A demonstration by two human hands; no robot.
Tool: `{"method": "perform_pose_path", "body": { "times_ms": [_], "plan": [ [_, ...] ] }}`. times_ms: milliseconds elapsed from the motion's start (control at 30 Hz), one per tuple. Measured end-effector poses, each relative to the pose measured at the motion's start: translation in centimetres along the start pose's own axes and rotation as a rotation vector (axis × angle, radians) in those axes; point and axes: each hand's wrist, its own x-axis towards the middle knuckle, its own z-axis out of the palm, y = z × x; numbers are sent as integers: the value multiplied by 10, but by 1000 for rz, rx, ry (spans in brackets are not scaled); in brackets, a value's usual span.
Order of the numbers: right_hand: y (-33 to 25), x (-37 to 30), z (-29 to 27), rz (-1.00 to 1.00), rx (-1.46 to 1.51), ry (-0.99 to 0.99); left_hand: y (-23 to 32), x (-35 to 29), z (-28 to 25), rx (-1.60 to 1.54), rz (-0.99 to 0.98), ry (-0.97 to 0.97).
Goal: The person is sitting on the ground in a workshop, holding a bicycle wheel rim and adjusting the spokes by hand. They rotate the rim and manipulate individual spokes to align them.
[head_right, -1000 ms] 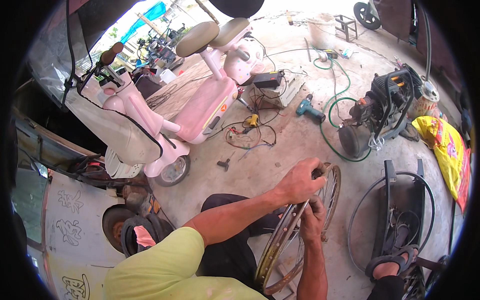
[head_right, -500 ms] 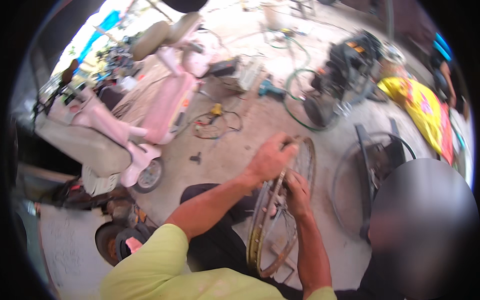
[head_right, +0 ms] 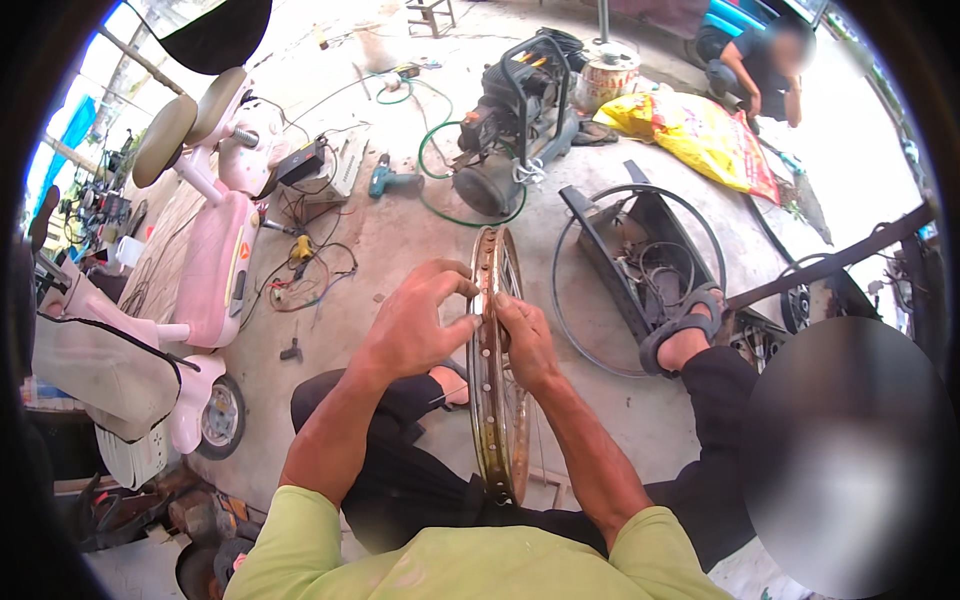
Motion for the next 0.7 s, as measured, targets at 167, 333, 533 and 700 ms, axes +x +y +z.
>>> {"method": "perform_pose_path", "body": {
  "times_ms": [167,333,533,700],
  "plan": [
    [-2,-20,12,-93,7,16,25,-17,9,219,176,29],
    [5,-28,10,-134,8,12,30,-22,24,323,174,85],
    [-9,-35,7,-35,-151,112,25,-11,14,91,55,75],
    [-7,-43,6,-7,-147,216,11,15,1,-367,-83,222]
  ]
}}
